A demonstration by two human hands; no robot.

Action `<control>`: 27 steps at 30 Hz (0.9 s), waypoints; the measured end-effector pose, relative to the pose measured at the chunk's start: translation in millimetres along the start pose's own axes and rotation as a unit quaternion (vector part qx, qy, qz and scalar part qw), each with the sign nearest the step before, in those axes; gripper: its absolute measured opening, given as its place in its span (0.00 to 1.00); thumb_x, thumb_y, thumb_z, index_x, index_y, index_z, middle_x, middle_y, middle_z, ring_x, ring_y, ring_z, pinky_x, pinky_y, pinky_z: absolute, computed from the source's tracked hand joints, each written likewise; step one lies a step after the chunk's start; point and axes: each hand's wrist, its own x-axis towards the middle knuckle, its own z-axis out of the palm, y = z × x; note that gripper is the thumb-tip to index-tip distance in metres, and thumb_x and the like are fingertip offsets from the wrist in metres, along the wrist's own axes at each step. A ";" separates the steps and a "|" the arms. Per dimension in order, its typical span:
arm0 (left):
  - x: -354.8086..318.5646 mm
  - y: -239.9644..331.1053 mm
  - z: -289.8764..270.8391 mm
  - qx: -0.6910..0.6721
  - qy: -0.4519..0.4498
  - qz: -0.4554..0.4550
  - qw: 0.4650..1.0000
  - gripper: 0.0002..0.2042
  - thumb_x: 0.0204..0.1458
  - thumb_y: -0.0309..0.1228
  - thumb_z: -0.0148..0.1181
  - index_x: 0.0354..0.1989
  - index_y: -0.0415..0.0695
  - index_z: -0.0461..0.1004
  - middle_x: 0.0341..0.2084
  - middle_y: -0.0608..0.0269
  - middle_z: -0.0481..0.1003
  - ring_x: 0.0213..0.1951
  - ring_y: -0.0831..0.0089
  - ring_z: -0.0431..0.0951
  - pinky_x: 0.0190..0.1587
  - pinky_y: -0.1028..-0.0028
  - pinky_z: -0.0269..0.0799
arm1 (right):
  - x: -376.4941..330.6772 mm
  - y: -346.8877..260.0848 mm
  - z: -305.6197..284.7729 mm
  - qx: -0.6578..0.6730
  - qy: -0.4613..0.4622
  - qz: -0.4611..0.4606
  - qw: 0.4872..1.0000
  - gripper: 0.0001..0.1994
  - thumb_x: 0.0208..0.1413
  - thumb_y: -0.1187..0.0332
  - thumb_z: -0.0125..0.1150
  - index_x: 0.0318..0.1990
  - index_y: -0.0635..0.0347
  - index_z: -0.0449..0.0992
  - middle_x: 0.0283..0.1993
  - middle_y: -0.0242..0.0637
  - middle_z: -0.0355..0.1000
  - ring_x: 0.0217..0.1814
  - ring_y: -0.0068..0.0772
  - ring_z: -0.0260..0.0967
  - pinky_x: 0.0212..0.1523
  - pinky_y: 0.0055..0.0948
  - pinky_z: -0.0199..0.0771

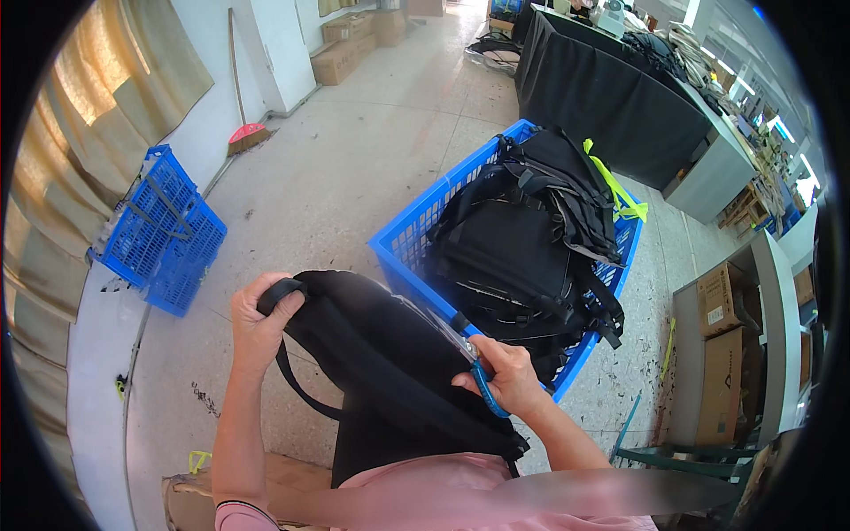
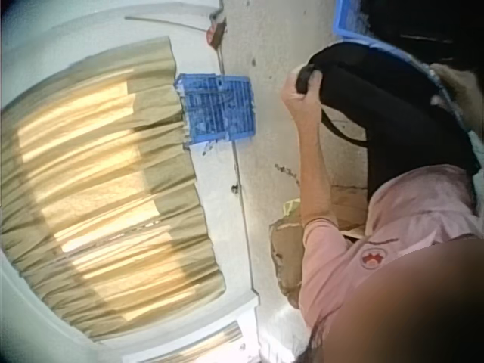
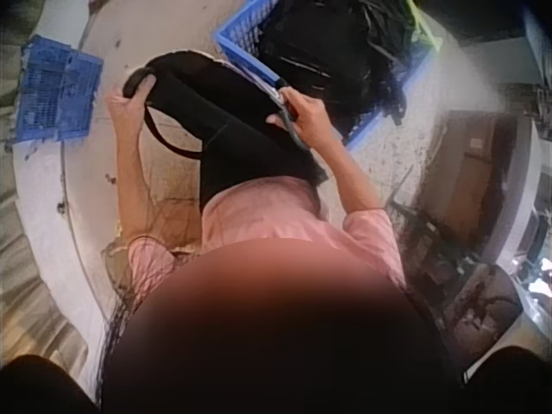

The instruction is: Trimming excess threads and finishing a black backpack using scissors.

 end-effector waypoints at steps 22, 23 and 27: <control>-51.4 -34.3 -43.3 0.017 0.113 -0.022 0.993 0.08 0.41 0.29 0.62 0.26 0.40 0.71 0.18 0.72 0.67 0.25 0.82 0.66 0.30 0.80 0.61 | -102.8 29.6 -70.4 0.078 0.248 0.271 0.927 0.13 0.49 0.66 0.62 0.42 0.58 0.73 0.21 0.21 0.63 0.17 0.11 0.56 0.17 0.15 0.54; -52.5 -34.3 -43.1 -0.011 0.097 -0.030 0.995 0.11 0.38 0.30 0.65 0.28 0.40 0.71 0.20 0.72 0.68 0.26 0.82 0.67 0.31 0.81 0.62 | -106.2 27.5 -92.0 0.097 0.295 0.296 0.903 0.11 0.52 0.62 0.58 0.40 0.57 0.73 0.19 0.20 0.62 0.15 0.11 0.56 0.14 0.16 0.53; -43.4 -23.0 -39.4 -0.057 0.009 -0.022 0.998 0.21 0.28 0.30 0.70 0.33 0.39 0.70 0.23 0.72 0.70 0.27 0.82 0.69 0.32 0.81 0.65 | -128.6 6.1 -194.2 0.115 0.603 0.189 0.766 0.12 0.56 0.60 0.52 0.35 0.60 0.72 0.14 0.21 0.55 0.11 0.13 0.51 0.11 0.16 0.49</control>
